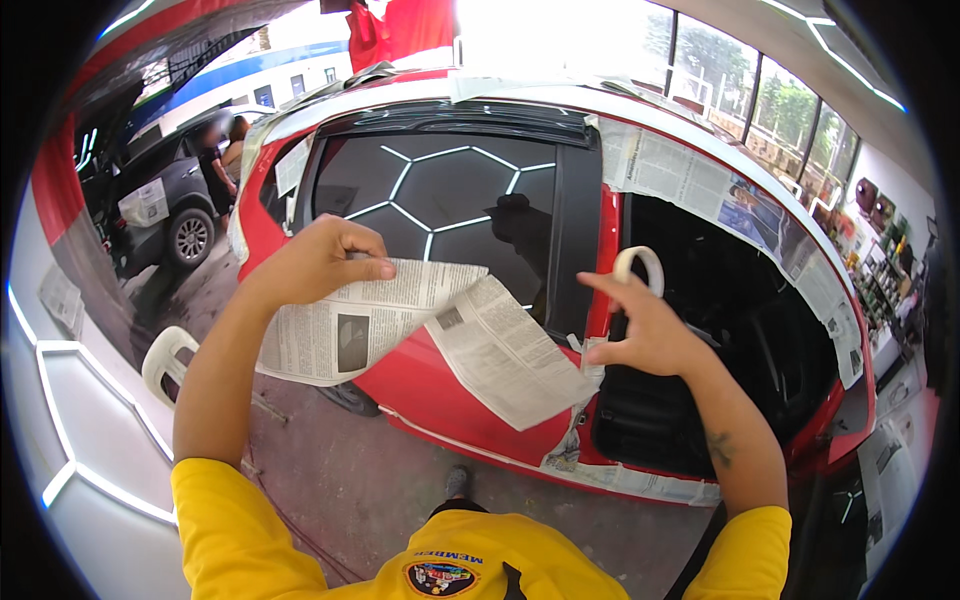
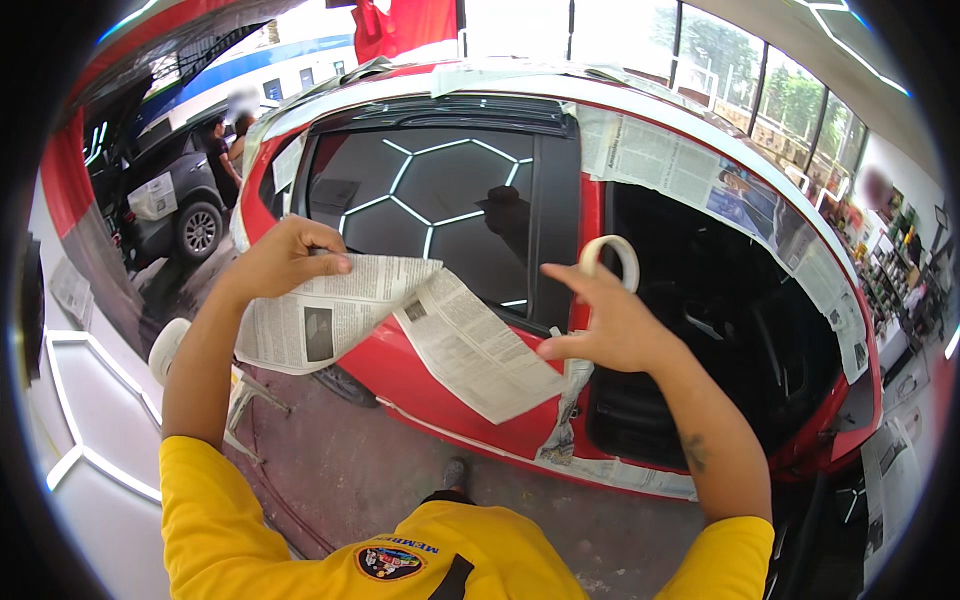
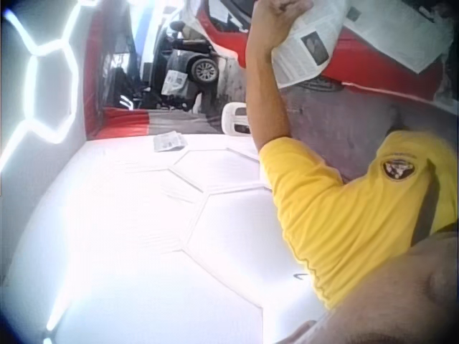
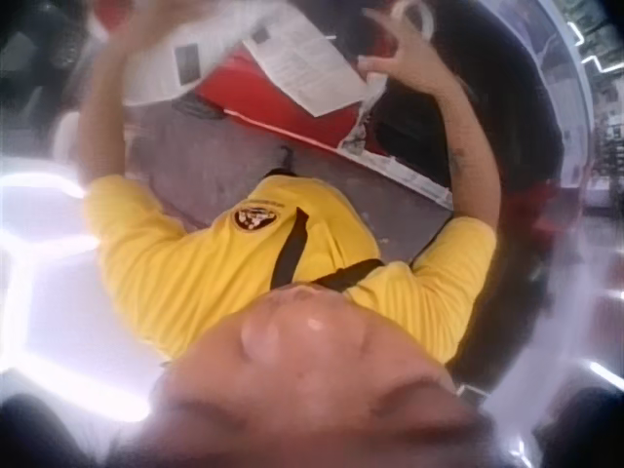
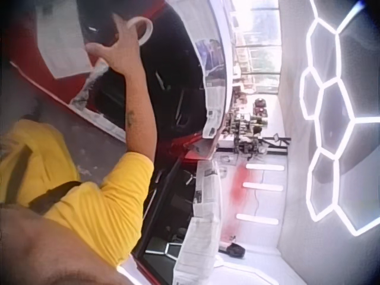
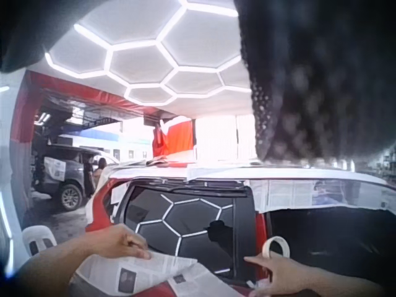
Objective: The person tapes newspaper sheets onto the rear window and door frame of a red car using masking tape. They smooth the paper, tear tape from a roll, and secure edges along the window and door trim.
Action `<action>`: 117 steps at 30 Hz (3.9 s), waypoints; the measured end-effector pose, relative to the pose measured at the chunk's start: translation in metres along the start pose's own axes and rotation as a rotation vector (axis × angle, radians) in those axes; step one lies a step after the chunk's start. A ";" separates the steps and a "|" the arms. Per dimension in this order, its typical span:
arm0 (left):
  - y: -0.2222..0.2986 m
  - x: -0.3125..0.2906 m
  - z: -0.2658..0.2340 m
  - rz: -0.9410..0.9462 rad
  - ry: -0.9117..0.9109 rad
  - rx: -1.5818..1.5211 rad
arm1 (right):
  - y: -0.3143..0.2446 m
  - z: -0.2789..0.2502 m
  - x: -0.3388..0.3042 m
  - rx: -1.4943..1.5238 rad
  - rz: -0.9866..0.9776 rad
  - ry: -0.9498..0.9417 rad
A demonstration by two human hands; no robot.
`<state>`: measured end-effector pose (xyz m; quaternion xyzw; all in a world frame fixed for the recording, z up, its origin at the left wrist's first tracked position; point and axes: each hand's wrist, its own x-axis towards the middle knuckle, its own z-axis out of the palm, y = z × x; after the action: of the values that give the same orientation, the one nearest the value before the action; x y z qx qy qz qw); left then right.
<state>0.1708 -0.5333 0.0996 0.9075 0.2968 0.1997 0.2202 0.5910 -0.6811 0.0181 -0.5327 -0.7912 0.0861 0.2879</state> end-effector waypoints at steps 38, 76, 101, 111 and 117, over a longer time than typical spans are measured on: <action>-0.276 0.158 -0.121 0.062 0.603 -0.265 | 0.187 -0.287 0.315 -0.700 0.555 0.766; -0.081 0.041 0.233 1.074 -0.682 -0.232 | -0.213 0.328 -0.074 0.075 0.928 0.915; -0.239 0.104 0.122 0.372 -0.553 -0.761 | -0.204 0.278 -0.015 0.252 1.028 0.928; -0.349 0.174 -0.035 0.463 0.192 -0.220 | -0.082 0.212 0.233 -0.386 0.748 0.689; -0.365 0.236 -0.072 0.647 0.496 0.161 | -0.006 0.165 0.315 -0.694 0.438 0.770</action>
<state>0.1456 -0.0998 0.0244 0.8927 0.0549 0.4472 -0.0038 0.4121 -0.3740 -0.0001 -0.7409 -0.4820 -0.3221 0.3390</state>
